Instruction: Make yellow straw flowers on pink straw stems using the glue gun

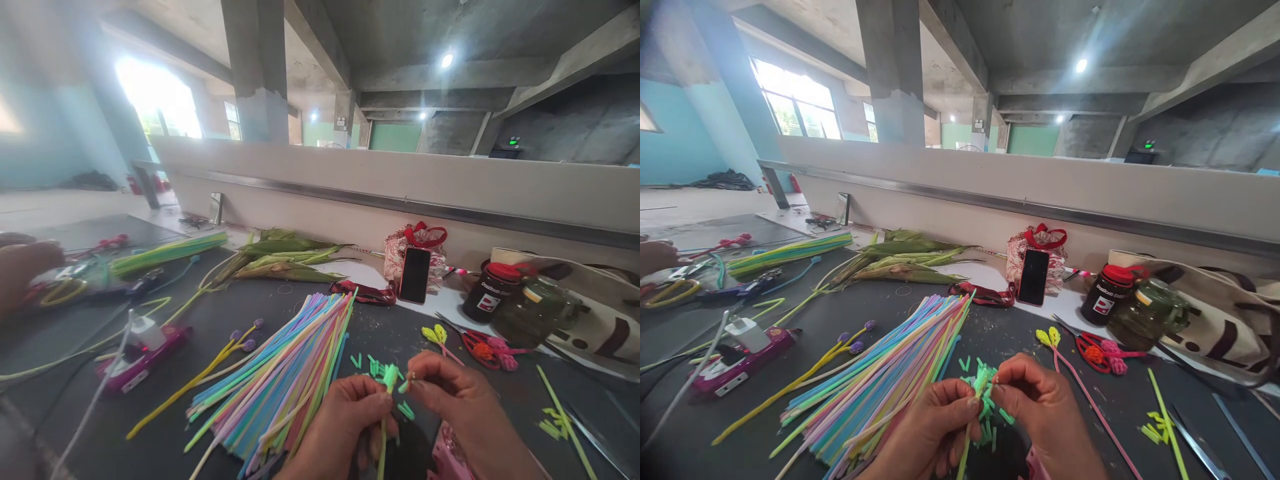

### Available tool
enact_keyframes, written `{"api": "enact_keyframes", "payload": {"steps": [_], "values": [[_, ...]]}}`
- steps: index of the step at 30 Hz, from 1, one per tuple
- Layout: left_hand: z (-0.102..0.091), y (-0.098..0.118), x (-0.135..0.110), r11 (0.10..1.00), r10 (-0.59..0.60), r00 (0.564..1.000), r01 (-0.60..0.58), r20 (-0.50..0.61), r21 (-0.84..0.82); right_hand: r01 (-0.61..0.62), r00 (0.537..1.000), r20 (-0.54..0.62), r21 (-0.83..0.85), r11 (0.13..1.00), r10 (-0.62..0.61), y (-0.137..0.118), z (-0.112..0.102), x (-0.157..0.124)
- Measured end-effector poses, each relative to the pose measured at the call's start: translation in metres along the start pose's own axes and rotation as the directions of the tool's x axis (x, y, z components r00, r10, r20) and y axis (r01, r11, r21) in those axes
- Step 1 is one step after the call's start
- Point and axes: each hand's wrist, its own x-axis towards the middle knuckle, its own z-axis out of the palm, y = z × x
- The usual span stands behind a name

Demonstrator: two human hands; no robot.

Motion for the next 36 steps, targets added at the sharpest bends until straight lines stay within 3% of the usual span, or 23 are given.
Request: {"api": "enact_keyframes", "payload": {"steps": [3,8,13,20,27,36], "values": [[-0.001,-0.002,0.001,1.000,0.001,1.000,-0.001,0.008,-0.009,0.063,0.997,0.046,0.016,0.998,-0.063,0.006,-0.001,0.003],[-0.001,-0.004,0.001,1.000,0.021,1.000,-0.021,-0.022,-0.008,0.053,0.997,0.052,0.016,0.998,-0.054,0.010,-0.002,0.004],[0.001,-0.006,-0.001,0.999,0.040,0.998,-0.039,-0.052,0.022,0.080,0.994,0.078,-0.083,0.993,-0.074,0.008,-0.002,0.003],[0.002,-0.005,-0.002,0.999,0.045,0.997,-0.045,-0.057,0.013,0.084,0.996,0.044,-0.187,0.979,-0.078,0.001,-0.001,0.001],[0.002,-0.005,-0.002,0.998,0.052,0.996,-0.050,-0.076,0.032,0.109,0.994,0.051,-0.180,0.978,-0.101,0.009,-0.001,0.002],[-0.004,-0.007,0.004,0.997,0.066,0.998,-0.066,-0.005,0.031,0.143,0.989,-0.008,-0.186,0.972,-0.148,0.015,0.004,0.002]]}}
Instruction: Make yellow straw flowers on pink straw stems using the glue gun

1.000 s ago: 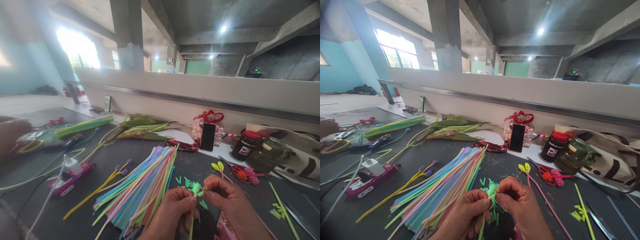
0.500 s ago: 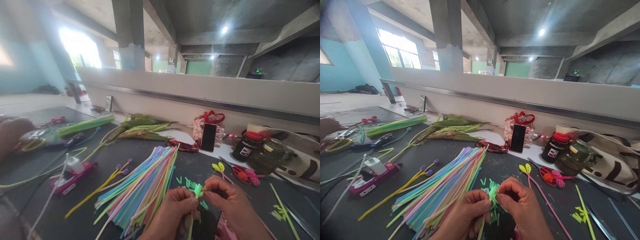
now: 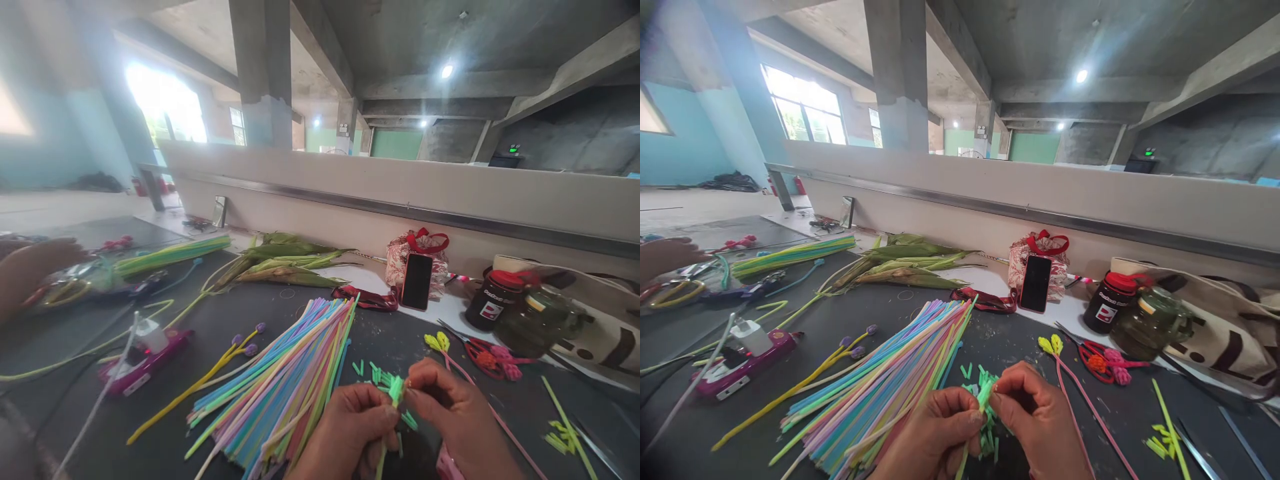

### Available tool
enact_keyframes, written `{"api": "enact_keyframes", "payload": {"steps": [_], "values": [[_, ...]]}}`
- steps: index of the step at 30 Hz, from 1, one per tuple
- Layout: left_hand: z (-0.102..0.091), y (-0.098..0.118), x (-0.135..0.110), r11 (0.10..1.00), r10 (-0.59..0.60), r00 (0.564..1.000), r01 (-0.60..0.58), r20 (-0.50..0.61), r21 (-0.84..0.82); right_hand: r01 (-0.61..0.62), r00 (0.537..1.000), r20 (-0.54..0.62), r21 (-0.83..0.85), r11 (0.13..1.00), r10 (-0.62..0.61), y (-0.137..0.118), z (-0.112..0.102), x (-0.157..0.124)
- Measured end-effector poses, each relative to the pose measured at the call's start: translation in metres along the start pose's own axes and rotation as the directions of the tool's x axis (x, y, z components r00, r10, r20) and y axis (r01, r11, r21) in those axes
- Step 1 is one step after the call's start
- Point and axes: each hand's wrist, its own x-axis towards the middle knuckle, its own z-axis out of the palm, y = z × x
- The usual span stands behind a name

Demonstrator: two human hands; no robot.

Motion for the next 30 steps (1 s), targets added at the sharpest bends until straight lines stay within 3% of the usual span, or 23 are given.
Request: {"api": "enact_keyframes", "payload": {"steps": [11,19,26,30], "values": [[0.001,-0.005,0.000,0.997,-0.002,1.000,0.001,-0.014,-0.073,0.120,0.989,-0.083,-0.035,0.992,-0.123,0.008,0.004,-0.003],[-0.002,-0.002,0.001,0.998,-0.037,0.999,0.038,0.022,-0.054,0.133,0.982,-0.129,-0.047,0.990,-0.138,0.007,0.004,-0.008],[-0.010,0.002,0.003,0.986,-0.067,0.983,0.091,0.171,-0.142,0.002,0.991,-0.136,0.009,1.000,-0.001,-0.006,-0.006,-0.005],[-0.012,0.002,0.002,0.984,-0.081,0.971,0.113,0.225,-0.135,-0.101,0.995,0.003,0.242,0.965,0.103,-0.001,-0.003,-0.003]]}}
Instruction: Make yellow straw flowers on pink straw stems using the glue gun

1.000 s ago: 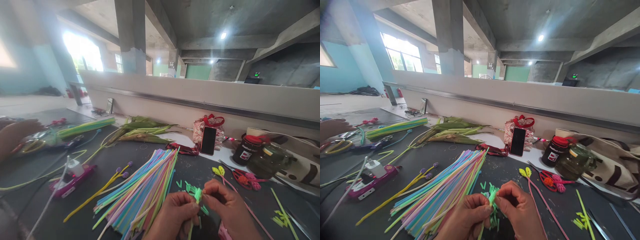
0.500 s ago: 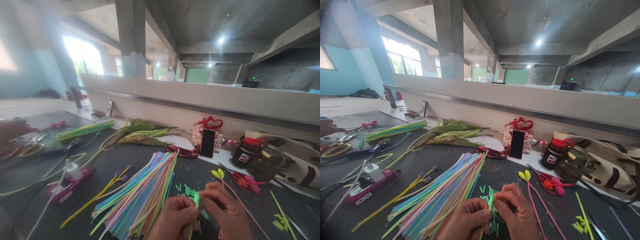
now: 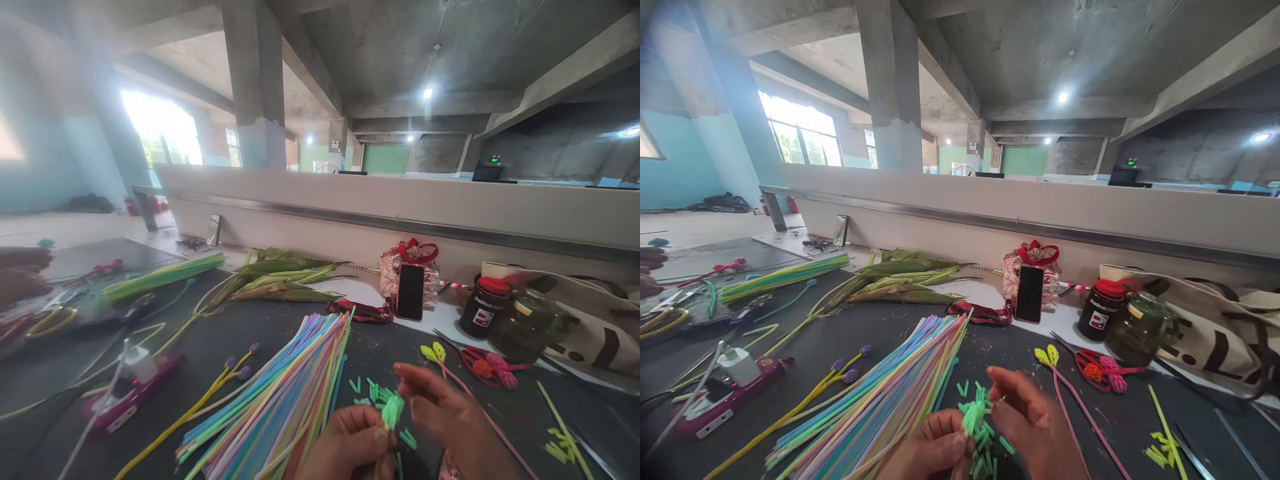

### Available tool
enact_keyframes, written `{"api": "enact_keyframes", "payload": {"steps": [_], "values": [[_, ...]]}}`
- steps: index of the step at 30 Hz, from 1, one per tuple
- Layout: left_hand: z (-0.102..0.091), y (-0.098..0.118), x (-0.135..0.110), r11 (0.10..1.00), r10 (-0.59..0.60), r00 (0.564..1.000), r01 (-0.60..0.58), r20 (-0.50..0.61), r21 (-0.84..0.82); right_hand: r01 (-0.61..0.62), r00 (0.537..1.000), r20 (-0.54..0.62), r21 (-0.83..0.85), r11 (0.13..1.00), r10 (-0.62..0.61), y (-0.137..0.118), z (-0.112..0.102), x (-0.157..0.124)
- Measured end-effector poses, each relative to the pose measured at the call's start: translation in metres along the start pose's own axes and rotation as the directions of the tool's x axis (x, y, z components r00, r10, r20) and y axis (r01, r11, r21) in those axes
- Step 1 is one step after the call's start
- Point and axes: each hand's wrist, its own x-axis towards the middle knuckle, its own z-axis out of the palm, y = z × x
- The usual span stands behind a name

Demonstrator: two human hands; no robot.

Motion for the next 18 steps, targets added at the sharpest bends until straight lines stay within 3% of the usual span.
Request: {"api": "enact_keyframes", "payload": {"steps": [3,6,11,18], "values": [[0.0014,-0.0002,-0.0018,1.000,0.005,0.999,-0.006,0.043,0.006,-0.050,0.982,0.186,0.062,0.997,0.038,0.0067,0.0010,-0.0010],[0.0043,-0.0007,-0.0032,1.000,0.004,0.999,-0.003,0.051,-0.023,-0.087,0.953,0.295,0.025,0.996,0.076,0.0088,0.0011,-0.0029],[0.0091,-0.0007,-0.0051,1.000,0.001,0.999,0.000,0.033,-0.022,-0.182,0.936,0.323,0.107,0.977,0.139,0.0063,0.0041,-0.0032],[0.0094,0.0006,-0.0039,0.998,0.018,0.999,-0.016,-0.032,0.059,-0.171,0.939,0.318,0.095,0.981,0.133,0.0022,0.0072,-0.0029]]}}
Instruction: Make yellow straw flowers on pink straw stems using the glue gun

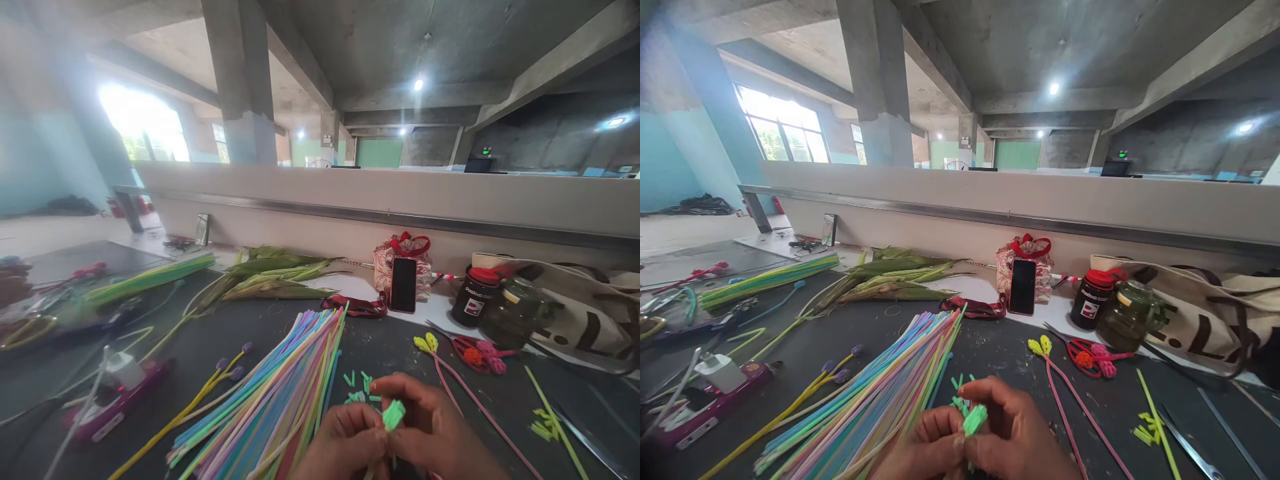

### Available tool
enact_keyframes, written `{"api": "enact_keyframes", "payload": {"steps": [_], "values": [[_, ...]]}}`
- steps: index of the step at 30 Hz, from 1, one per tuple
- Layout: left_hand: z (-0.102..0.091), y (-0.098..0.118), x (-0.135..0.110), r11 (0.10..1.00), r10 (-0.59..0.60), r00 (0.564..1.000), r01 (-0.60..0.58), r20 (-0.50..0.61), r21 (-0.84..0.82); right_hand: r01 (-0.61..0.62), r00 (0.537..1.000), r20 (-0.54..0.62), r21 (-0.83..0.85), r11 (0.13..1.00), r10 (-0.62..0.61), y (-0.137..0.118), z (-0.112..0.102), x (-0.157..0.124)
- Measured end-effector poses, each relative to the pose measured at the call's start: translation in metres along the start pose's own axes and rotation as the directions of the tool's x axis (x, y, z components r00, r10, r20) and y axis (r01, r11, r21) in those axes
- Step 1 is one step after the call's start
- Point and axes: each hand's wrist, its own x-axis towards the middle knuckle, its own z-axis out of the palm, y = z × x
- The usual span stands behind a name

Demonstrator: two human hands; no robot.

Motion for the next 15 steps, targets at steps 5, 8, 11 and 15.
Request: {"api": "enact_keyframes", "payload": {"steps": [5,8,11,15], "values": [[0.003,0.003,-0.001,0.996,0.020,0.998,-0.015,-0.063,0.086,0.004,1.000,0.015,-0.091,0.996,-0.003,-0.002,-0.002,0.000],[0.006,0.004,-0.002,0.992,0.044,0.997,-0.036,-0.065,0.124,-0.012,0.999,0.044,-0.086,0.996,0.016,-0.002,-0.003,-0.001],[0.006,0.003,-0.002,0.996,0.054,0.997,-0.050,-0.057,0.074,-0.041,0.992,0.118,0.007,0.999,0.040,-0.002,-0.005,-0.002],[0.001,0.003,0.000,0.991,0.044,0.997,-0.036,-0.062,0.128,0.002,0.991,0.136,0.059,0.998,-0.010,-0.004,-0.011,-0.001]]}}
